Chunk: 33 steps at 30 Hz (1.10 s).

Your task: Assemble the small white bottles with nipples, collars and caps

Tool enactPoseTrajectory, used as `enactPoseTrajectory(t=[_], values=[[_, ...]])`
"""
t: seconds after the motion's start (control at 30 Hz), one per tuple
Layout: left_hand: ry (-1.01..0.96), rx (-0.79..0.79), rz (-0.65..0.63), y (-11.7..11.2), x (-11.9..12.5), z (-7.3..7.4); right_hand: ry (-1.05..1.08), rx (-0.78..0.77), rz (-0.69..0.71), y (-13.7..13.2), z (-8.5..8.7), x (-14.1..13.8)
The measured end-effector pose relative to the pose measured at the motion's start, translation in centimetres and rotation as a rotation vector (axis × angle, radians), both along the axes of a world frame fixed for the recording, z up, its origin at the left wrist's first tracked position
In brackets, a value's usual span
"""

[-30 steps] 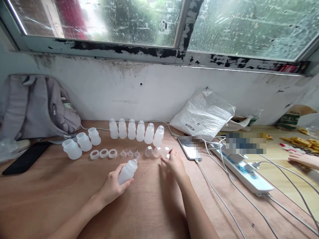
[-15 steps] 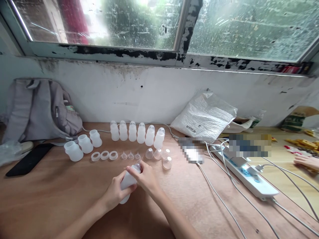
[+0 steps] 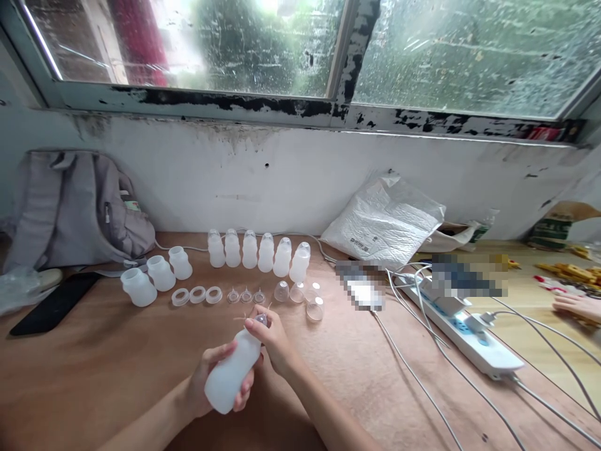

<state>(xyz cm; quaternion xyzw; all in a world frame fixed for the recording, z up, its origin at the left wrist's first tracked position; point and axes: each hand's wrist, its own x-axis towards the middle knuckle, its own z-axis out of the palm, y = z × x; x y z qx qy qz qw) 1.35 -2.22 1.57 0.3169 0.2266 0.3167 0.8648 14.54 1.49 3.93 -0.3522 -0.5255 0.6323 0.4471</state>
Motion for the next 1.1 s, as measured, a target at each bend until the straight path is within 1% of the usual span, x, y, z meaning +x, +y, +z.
enactPoseTrajectory(t=[0.07, 0.13, 0.17, 0.23, 0.33, 0.4, 0.53, 0.63, 0.7, 0.8, 0.93, 1.03, 1.1], values=[[-0.207, -0.130, -0.032, -0.1, 0.0, 0.0, 0.102, -0.074, 0.120, 0.0, 0.0, 0.0], [-0.317, -0.169, 0.004, 0.0, -0.3, 0.1, 0.178, -0.109, 0.178, 0.3, -0.4, -0.1], [-0.341, -0.167, 0.029, 0.2, -0.5, 0.1, 0.194, -0.121, 0.169, 0.5, -0.8, -0.2], [-0.345, -0.113, 0.065, 0.7, -1.2, 0.3, 0.182, -0.145, 0.102, 1.2, -1.9, -0.5], [-0.274, 0.019, 0.082, 1.4, -2.1, 0.5, 0.134, -0.163, 0.027, 1.9, -3.2, -0.9], [-0.209, 0.054, 0.100, 1.7, -2.3, 0.6, 0.172, -0.172, 0.013, 2.1, -3.4, -1.0], [-0.029, 0.036, 0.110, 2.1, -2.1, 0.2, 0.257, -0.178, -0.052, 2.0, -2.6, -0.5], [0.133, 0.005, 0.110, 2.2, -1.9, 0.1, 0.226, -0.137, -0.103, 2.1, -1.9, 0.2], [0.203, 0.014, 0.092, 2.0, -1.9, 0.3, 0.183, -0.113, -0.131, 2.2, -1.7, 0.6], [0.228, 0.074, 0.054, 1.8, -1.8, 0.8, 0.147, -0.114, -0.147, 2.4, -1.5, 1.0], [0.244, 0.130, 0.053, 1.7, -1.7, 1.1, 0.191, -0.119, -0.100, 2.6, -1.4, 1.4], [0.282, 0.152, 0.070, 1.7, -1.6, 1.0, 0.229, -0.116, -0.126, 3.0, -1.5, 1.9], [0.322, 0.209, 0.129, 1.8, -1.6, 0.8, 0.233, -0.101, -0.176, 3.2, -1.8, 2.2]])
